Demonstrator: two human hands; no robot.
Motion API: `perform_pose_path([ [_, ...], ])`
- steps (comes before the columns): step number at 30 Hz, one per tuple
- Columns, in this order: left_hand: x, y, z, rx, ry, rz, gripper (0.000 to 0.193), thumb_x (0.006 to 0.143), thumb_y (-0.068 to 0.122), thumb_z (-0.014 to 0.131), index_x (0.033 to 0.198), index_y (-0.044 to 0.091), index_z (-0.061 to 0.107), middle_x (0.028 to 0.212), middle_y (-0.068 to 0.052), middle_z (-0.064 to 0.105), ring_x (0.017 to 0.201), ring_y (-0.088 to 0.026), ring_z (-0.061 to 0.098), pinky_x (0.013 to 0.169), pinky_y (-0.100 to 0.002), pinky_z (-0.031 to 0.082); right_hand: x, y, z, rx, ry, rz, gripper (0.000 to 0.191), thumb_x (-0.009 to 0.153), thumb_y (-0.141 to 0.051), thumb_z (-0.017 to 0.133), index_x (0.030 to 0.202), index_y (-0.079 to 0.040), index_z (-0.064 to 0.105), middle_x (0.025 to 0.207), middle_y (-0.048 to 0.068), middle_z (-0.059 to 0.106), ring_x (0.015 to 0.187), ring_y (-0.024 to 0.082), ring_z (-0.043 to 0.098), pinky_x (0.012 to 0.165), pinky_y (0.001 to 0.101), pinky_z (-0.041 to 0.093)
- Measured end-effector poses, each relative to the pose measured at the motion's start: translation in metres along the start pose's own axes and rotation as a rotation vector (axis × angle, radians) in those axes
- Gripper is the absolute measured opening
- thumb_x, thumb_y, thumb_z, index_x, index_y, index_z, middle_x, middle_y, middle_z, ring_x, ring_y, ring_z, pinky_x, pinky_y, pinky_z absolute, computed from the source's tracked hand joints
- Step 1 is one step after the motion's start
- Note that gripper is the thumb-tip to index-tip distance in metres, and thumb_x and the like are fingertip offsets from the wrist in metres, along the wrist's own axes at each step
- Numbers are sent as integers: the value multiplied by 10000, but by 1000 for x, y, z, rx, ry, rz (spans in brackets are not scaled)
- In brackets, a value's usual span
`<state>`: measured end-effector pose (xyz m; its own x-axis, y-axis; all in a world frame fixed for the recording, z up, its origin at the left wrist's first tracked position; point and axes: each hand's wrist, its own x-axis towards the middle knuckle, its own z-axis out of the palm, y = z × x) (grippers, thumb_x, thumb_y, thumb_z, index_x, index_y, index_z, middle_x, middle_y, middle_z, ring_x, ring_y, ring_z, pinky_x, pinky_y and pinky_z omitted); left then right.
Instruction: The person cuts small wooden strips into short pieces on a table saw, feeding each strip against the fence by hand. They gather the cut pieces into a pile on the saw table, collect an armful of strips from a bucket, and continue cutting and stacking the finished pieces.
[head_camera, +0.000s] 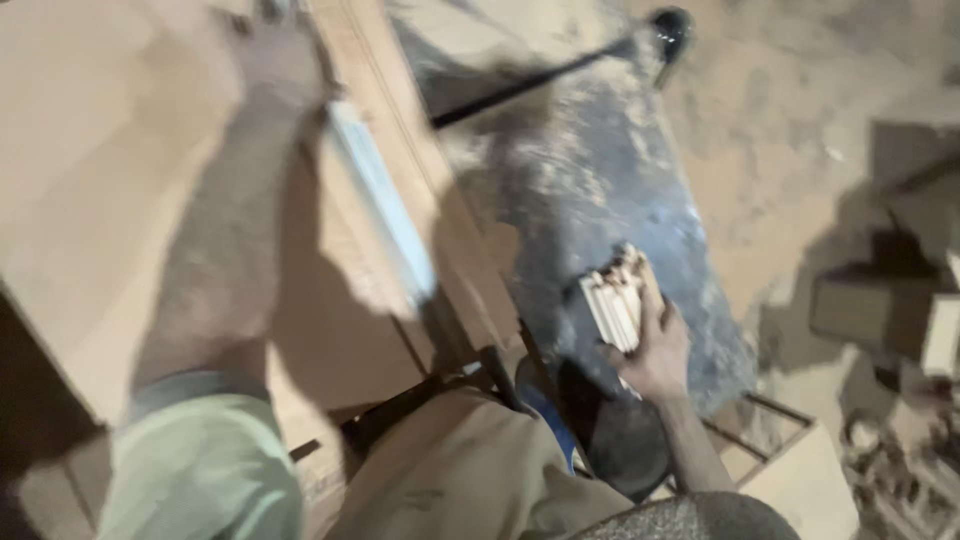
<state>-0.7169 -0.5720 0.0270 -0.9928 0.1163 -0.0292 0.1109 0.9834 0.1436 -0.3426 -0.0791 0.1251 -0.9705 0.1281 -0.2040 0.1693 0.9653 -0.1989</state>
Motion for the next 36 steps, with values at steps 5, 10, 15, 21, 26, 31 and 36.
perform_pose_path([
  [5,10,0,-7,-147,348,-106,405,1096,206,523,1402,-55,565,1481,-229,563,1448,-405,478,1214,-627,259,-10,7,0,-1,29,3,1160,631,-537,878,1574,-122,344,1482,336,384,1317,515,424,1075,580,384],
  [10,-99,163,22,-414,293,349,364,1006,99,631,1357,8,596,1281,-194,599,1184,-374,568,952,-469,492,-4,22,10,9,-2,138,1118,710,-575,837,1609,-177,304,1514,317,346,1354,522,380,1062,625,369],
  [15,-239,329,24,697,-145,1224,294,977,225,605,1159,-1,647,1330,-266,577,1328,-413,533,1019,-518,515,11,42,4,27,80,215,1163,698,-548,831,1625,-173,237,1515,302,346,1339,514,394,1062,627,384],
  [21,-311,418,37,-533,-353,288,460,870,341,721,1201,56,578,1218,-326,551,1010,-451,664,870,-499,561,-6,60,0,8,86,193,1075,736,-513,803,1619,-215,270,1520,272,364,1344,502,421,1050,630,400],
  [26,-313,423,53,-648,-189,141,447,842,94,663,1252,32,493,1205,-385,513,886,-467,663,775,-477,590,-25,67,4,-41,122,68,1074,702,-470,818,1614,-242,297,1514,269,386,1317,509,452,1046,613,419],
  [31,-340,362,2,-759,453,97,352,868,79,649,1208,60,558,1065,-252,633,976,-425,669,874,-496,560,-24,79,17,-46,162,17,1126,668,-535,848,1602,-222,302,1408,230,455,1241,495,501,945,634,464],
  [36,-352,242,-28,-799,249,-387,451,847,90,629,1286,23,555,1176,-253,536,891,-399,680,785,-456,613,-14,88,29,-38,277,-125,1076,737,-547,821,1608,-151,327,1329,253,490,1190,502,531,946,634,492],
])
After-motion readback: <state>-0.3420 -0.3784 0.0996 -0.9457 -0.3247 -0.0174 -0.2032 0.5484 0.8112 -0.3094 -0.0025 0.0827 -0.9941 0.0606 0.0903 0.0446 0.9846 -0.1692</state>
